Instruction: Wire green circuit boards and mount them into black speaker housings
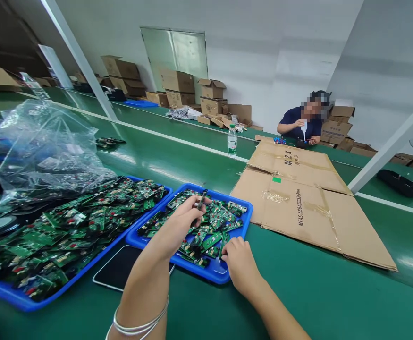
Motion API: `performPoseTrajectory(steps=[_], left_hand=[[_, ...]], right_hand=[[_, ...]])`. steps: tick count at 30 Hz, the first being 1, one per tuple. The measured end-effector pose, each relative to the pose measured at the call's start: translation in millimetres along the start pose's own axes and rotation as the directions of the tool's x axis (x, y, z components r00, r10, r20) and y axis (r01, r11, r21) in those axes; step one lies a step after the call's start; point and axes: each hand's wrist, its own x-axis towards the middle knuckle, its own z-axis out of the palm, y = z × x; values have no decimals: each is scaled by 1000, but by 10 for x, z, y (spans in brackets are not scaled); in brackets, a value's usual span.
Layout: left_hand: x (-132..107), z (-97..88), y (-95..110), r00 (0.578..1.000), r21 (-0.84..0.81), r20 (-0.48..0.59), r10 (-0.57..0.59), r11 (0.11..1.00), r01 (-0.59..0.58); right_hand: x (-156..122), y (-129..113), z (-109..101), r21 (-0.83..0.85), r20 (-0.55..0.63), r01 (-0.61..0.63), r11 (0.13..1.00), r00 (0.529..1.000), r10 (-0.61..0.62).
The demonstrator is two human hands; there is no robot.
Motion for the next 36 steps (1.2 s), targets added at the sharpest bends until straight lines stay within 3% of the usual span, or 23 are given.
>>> performPoseTrajectory(steps=[4,7,11,14,16,18,23,30,36], left_hand=[[33,129,-28,995,-12,91,-39,999,40],[8,277,-5,969,-36,239,-60,997,70],[-83,445,54,865,-156,497,-64,974,162],[-153,490,83,814,-292,580,-9,931,219],[-190,488,89,810,-373,586,27,897,239],[-224,477,87,813,-415,579,51,877,241],[-316,460,87,818,-436,572,64,868,238],[-365,487,98,827,-398,562,36,888,232],[-353,544,113,834,-365,551,-27,891,270]], right_hand=[[-91,-98,-417,229,-161,55,972,987,-18],[-213,-259,-744,313,-307,156,937,950,-56],[-375,-446,-972,181,-415,285,941,890,-190],[-449,-526,-1030,-1,-456,345,938,835,-308],[-483,-558,-1055,-23,-523,377,926,785,-333],[-515,-577,-1079,57,-585,407,912,754,-300],[-570,-603,-1122,278,-571,445,851,789,-226],[-606,-627,-1161,188,-574,445,876,774,-269],[-631,-621,-1184,141,-488,396,907,825,-285]])
